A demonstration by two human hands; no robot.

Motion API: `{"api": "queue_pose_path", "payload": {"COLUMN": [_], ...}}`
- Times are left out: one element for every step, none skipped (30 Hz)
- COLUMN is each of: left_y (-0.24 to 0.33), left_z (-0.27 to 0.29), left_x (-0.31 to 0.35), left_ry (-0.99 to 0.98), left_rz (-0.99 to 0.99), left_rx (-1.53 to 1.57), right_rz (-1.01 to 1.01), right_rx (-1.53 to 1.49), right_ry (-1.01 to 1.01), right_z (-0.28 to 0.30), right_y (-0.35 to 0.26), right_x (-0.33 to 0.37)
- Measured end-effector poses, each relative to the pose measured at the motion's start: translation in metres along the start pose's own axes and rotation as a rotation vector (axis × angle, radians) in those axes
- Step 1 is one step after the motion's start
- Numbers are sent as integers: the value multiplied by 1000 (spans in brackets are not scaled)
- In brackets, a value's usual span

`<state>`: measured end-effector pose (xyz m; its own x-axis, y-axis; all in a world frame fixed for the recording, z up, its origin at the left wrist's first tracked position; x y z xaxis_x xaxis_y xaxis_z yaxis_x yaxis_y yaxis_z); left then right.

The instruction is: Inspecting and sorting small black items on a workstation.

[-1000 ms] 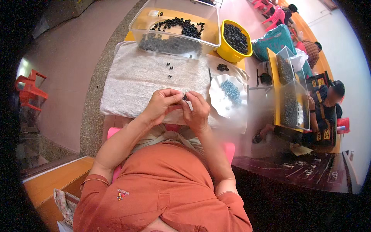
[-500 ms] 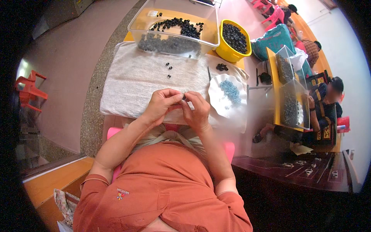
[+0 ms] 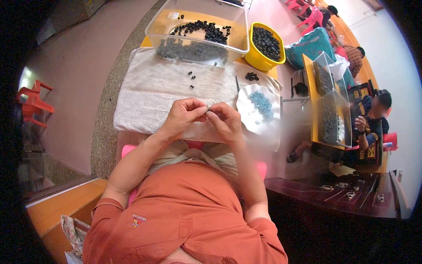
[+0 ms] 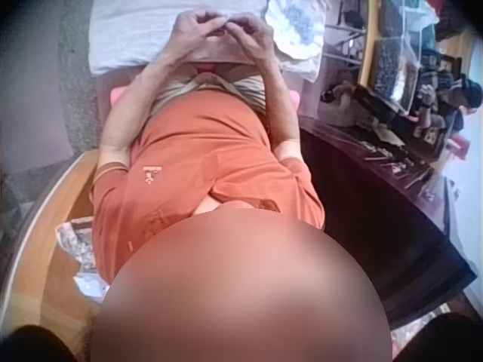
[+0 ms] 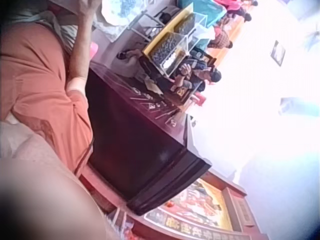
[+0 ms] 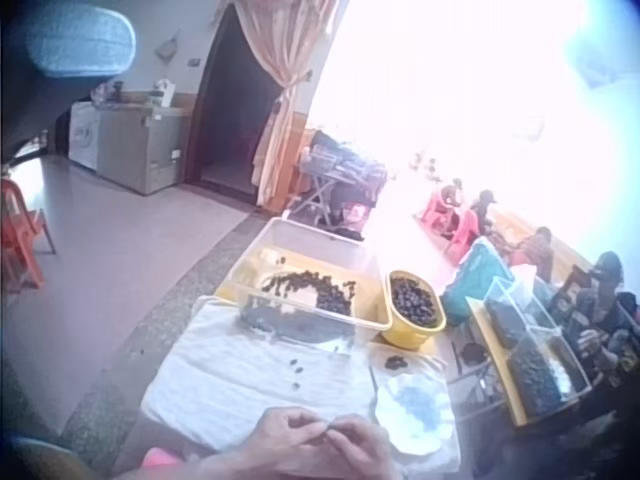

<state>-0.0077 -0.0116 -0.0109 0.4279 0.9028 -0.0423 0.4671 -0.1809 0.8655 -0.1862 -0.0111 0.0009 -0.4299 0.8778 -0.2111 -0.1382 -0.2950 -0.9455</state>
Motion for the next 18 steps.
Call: {"api": "queue_pose_path", "payload": {"left_y": [0,0,1,2,4,6,8,8,8,8,8,7,7,7,6,6,6,6], "left_z": [1,2,2,2,3,3,3,3,3,3,4,4,4,4,4,5,4,4], "left_x": [0,0,0,0,1,1,1,1,0,0,0,0,-1,-1,-1,-1,-1,0], "left_ry": [-21,-21,-33,-46,-46,-65,-84,-85,-87,-86,-85,-79,-74,-74,-62,-50,-51,-49], "left_rz": [-5,-6,0,5,5,4,2,2,4,5,5,-13,-32,-32,-33,-34,-33,-33], "left_rx": [4,3,-6,-15,-15,-56,-95,-94,-112,-132,-132,-150,-170,-170,-201,-232,-232,-256], "right_rz": [-50,-100,-99,-88,-77,-77,-71,-65,-66,-84,-102,-103,-130,-157,-157,-125,-93,-94], "right_rx": [-63,-126,-126,-158,-190,-190,-205,-219,-217,-247,-276,-277,-187,-97,-97,81,259,258], "right_ry": [3,5,4,10,15,15,11,7,7,-12,-32,-33,-43,-53,-53,-94,-135,-133], "right_z": [-1,-2,-2,-2,-1,-1,0,1,1,0,-1,-1,-1,-1,0,3,4,5], "right_y": [-4,-7,-7,-7,-7,-6,-5,-4,-4,-8,-9,-9,-8,-8,-8,-8,-8,-9], "right_x": [0,0,0,1,1,1,1,1,1,0,-1,-1,-1,-1,-1,-1,-1,-1]}}
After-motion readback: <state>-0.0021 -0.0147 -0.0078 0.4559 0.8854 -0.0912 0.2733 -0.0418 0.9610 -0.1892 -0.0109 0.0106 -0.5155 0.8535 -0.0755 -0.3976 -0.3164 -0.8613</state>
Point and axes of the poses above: each hand's wrist, its own x-axis away from the middle knuckle, its own z-axis out of the back of the hand, y = z × x, the point moved 1 cm from there along -x, towards the middle knuckle, and after that the axes turned 10 degrees about -y, right-handed, at the moved point
